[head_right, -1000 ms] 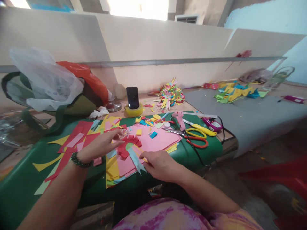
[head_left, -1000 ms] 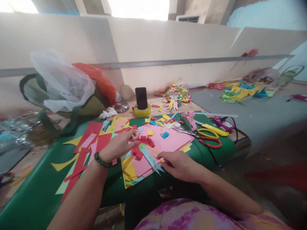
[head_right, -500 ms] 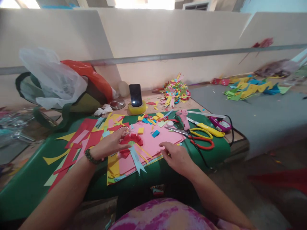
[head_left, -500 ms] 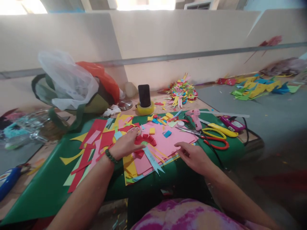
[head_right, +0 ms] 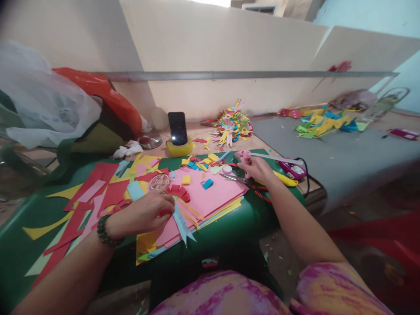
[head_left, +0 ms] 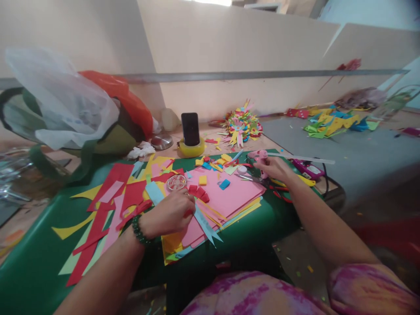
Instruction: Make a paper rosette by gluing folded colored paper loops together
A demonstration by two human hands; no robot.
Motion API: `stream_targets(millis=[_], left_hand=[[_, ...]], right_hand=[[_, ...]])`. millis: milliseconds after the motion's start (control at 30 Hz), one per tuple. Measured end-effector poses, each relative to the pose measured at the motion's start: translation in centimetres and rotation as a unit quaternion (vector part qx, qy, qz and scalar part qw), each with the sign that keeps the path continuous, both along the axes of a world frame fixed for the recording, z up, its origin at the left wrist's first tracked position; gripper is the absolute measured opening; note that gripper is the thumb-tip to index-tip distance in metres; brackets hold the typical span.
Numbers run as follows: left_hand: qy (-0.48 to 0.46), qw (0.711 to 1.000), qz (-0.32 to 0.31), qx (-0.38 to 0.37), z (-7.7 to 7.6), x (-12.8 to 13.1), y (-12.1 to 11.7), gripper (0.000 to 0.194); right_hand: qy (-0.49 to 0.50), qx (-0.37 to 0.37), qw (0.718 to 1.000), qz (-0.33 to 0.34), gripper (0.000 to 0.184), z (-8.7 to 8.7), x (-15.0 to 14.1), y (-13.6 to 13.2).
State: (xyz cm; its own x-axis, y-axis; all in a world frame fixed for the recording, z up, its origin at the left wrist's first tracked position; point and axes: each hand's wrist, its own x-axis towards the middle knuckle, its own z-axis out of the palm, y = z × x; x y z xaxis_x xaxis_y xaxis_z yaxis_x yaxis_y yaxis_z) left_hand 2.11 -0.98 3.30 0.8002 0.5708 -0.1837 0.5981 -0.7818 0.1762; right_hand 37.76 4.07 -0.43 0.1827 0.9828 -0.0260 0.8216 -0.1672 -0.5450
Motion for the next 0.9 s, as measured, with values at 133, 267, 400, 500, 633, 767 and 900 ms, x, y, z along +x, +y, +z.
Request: stream_targets(millis=[133,267,400,500,633,767,900], left_hand=[[-0.010,1.000,0.010,0.011,-0.1,0.2,-0.3,0.024],[-0.017,0.999,0.044,-0.010,-0.1,-0.1,-0.3,0.020],[-0.020,0.997,0.059,-0.053,0.1,-0.7,-0.1,0.017],[-0.028,0.995,0.058,-0.075,0.4,-1.0,0.0,0.018],[-0.017,0.995,0.057,-0.085,0.6,-1.1,0.0,0.018],[0.005,0.996,0.054,-0.070,0.7,-0.9,-0.2,0.019],[0.011,0.997,0.054,-0.060,0.7,-0.9,-0.3,0.019]], right_hand=[[0.006,0.011,0.997,-0.076,0.024,0.2,-0.5,0.5],[0.009,0.081,0.988,-0.133,0.019,1.7,0.2,-0.6],[0.090,0.132,0.981,-0.111,0.036,4.1,-1.3,-3.7],[0.154,0.150,0.969,0.123,0.045,5.5,-4.6,-6.4],[0.132,0.023,0.950,0.283,0.045,5.3,-9.0,-8.5],[-0.007,-0.063,0.953,0.295,0.048,3.9,-11.0,-8.6],[-0.089,-0.062,0.945,0.309,0.048,3.3,-12.0,-8.2]])
